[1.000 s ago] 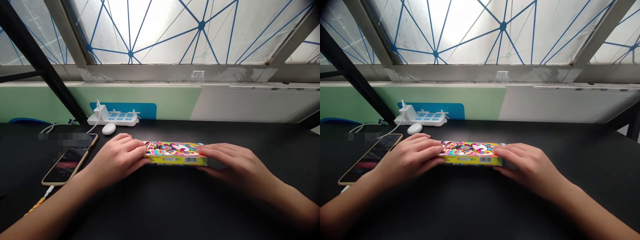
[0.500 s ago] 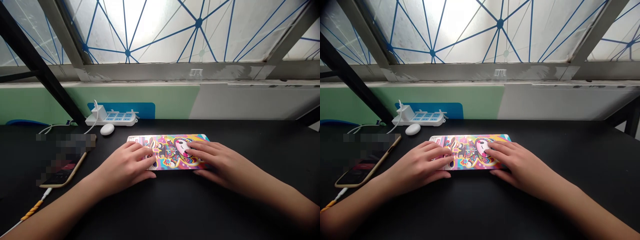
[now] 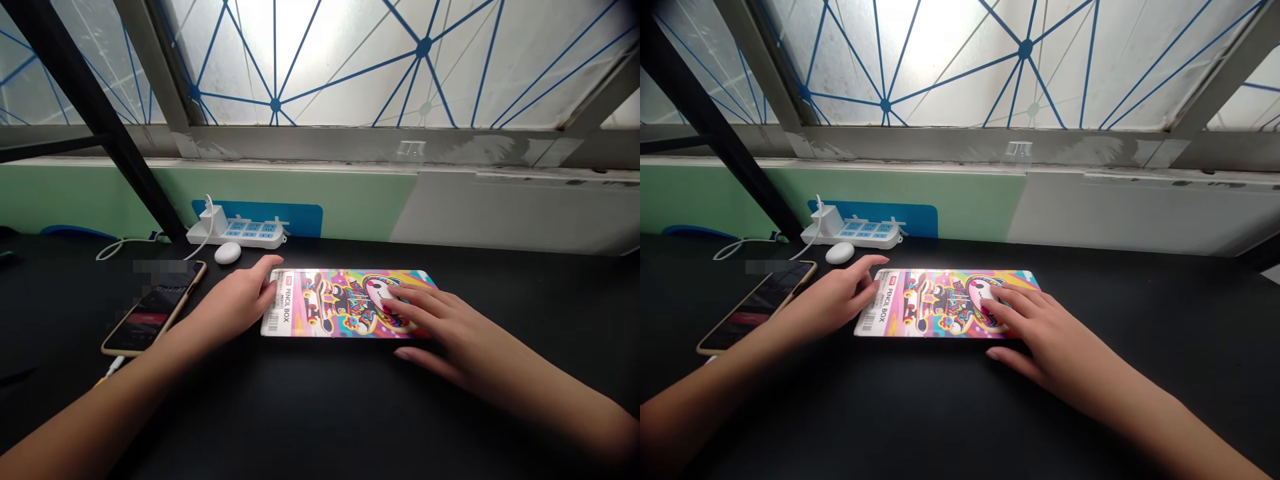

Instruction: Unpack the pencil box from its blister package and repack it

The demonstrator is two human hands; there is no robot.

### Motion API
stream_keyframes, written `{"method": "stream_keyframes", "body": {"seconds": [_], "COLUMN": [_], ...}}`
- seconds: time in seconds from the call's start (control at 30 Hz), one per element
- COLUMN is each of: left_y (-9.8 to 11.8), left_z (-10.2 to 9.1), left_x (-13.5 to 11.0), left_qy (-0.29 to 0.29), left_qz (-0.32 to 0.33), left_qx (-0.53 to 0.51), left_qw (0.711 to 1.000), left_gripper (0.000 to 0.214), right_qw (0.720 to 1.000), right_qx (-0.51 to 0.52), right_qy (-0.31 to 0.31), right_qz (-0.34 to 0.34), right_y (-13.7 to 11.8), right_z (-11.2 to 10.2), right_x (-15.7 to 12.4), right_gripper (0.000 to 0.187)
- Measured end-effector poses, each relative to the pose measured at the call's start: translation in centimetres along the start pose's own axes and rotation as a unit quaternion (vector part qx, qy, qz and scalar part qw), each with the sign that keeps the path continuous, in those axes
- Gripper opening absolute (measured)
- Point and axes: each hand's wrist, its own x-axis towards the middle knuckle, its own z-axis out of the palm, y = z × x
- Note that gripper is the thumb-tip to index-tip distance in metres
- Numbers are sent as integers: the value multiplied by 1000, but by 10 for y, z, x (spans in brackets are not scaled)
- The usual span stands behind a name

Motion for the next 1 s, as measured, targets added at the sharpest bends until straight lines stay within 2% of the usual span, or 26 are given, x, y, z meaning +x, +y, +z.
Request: {"method": "stream_keyframes", "body": {"seconds": [0.23,0.47,0.63,0.8,1.0], "left_y": [18,25,21,18,17], "left_z": [28,43,44,44,43], "left_x": [-2,-3,0,2,7], "left_qy": [-22,-50,-46,-43,-22], "left_qz": [46,-22,-19,-16,-52], "left_qx": [-207,-386,-417,-440,-500], "left_qw": [977,921,908,897,864], "left_gripper": [54,61,66,65,60], "right_qw": [1000,998,997,998,998], "right_qx": [-21,-51,-60,-59,-58], "right_qy": [4,1,-15,-16,-17], "right_qz": [-6,-33,-49,-34,-27], "right_y": [-10,-48,-71,-86,-100], "right_z": [8,16,23,35,50], "right_x": [4,27,54,79,98], "right_gripper": [58,62,63,60,61]}}
